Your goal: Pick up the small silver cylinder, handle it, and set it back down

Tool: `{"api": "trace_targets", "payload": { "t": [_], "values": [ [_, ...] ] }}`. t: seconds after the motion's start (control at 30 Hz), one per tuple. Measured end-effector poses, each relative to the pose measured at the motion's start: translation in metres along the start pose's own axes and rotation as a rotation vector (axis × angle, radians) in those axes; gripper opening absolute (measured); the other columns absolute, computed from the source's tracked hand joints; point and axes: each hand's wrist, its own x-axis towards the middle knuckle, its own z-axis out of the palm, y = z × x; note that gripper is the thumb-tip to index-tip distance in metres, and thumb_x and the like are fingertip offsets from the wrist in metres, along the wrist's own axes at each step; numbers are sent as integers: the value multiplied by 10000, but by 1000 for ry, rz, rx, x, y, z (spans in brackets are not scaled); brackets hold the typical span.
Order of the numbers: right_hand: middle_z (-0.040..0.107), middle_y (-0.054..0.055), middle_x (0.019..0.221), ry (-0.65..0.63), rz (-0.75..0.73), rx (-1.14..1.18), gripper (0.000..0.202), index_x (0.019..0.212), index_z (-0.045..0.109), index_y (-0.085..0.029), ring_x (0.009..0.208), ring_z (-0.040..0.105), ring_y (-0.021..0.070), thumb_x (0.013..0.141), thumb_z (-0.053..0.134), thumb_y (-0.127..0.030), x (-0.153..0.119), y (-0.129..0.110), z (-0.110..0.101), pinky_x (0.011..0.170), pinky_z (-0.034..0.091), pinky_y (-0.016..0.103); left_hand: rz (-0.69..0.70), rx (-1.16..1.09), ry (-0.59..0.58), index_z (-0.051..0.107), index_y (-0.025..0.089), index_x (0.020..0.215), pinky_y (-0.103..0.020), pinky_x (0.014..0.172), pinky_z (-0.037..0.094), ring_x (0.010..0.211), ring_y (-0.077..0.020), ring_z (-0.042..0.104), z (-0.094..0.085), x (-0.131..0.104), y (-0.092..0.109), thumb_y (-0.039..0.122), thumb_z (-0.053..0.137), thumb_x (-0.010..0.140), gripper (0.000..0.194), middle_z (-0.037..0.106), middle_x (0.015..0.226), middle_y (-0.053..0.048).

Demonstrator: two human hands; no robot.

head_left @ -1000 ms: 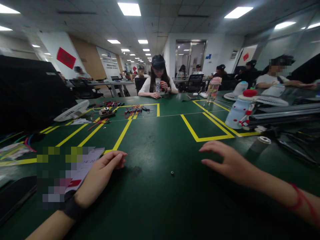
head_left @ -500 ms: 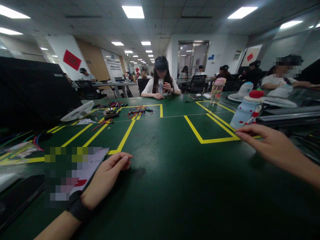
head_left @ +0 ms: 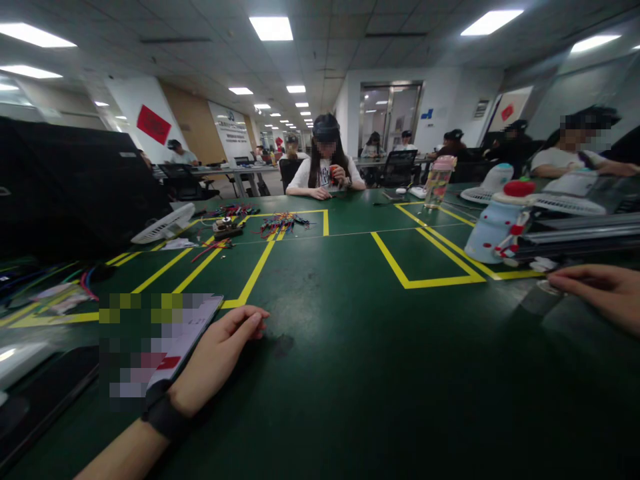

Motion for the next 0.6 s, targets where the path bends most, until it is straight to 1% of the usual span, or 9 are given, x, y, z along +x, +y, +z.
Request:
{"api": "trace_targets", "payload": {
  "t": [0.07, 0.1, 0.17, 0.27, 0.33, 0.43, 0.5, 0.6],
  "values": [
    [676, 77, 998, -124, 55, 30, 418, 1006, 707, -250, 771, 601, 195, 756, 583, -562, 0, -4, -3, 745, 419, 335, -1, 7, -10, 629, 215, 1013, -344, 785, 450, 841, -212, 612, -1, 0, 0, 482, 509, 892, 317, 645, 870, -12],
    [669, 80, 1025, -159, 74, 48, 410, 1002, 706, -242, 814, 602, 200, 765, 580, -553, 0, -5, -4, 785, 415, 338, -4, 9, -12, 627, 216, 1018, -345, 789, 449, 848, -214, 611, -1, -1, 0, 484, 506, 894, 319, 645, 874, -14],
    [661, 88, 1054, -174, 104, 110, 378, 968, 713, -225, 863, 603, 211, 763, 599, -520, -2, -7, -4, 831, 406, 343, -14, 8, -13, 626, 218, 1024, -348, 801, 447, 862, -216, 611, -1, -1, 0, 486, 504, 894, 322, 647, 889, -16],
    [640, 69, 1136, -161, 128, 249, 382, 1038, 701, -248, 929, 608, 221, 737, 637, -474, -5, -7, -2, 833, 416, 344, -23, 6, -10, 626, 221, 1024, -350, 809, 446, 870, -218, 611, -1, -2, 0, 484, 507, 892, 317, 652, 910, -20],
    [647, 75, 1119, -109, 146, 251, 432, 1056, 697, -245, 928, 610, 242, 712, 651, -502, -6, -9, -2, 820, 421, 368, -19, 8, -12, 627, 224, 1025, -354, 813, 446, 873, -220, 613, -1, -2, 0, 481, 507, 893, 313, 655, 919, -22],
    [677, 113, 965, -74, 175, 156, 445, 952, 718, -194, 824, 617, 264, 693, 648, -549, -8, -12, -5, 778, 422, 409, -6, 15, -15, 629, 224, 1024, -364, 819, 446, 872, -224, 615, -2, -1, -2, 480, 505, 894, 313, 657, 914, -26],
    [678, 124, 916, -113, 175, 166, 423, 924, 711, -178, 768, 622, 246, 711, 635, -535, -9, -13, -6, 747, 430, 398, 4, 23, -17, 632, 222, 1022, -369, 821, 446, 869, -227, 616, -2, -1, -3, 479, 505, 894, 314, 658, 907, -29],
    [668, 123, 995, -198, 172, 280, 425, 1000, 675, -190, 791, 638, 219, 722, 644, -510, -9, -10, -6, 758, 448, 365, 6, 32, -13, 639, 222, 1022, -371, 817, 450, 873, -233, 620, -3, -1, -3, 482, 508, 890, 320, 662, 903, -32]
  ]
}}
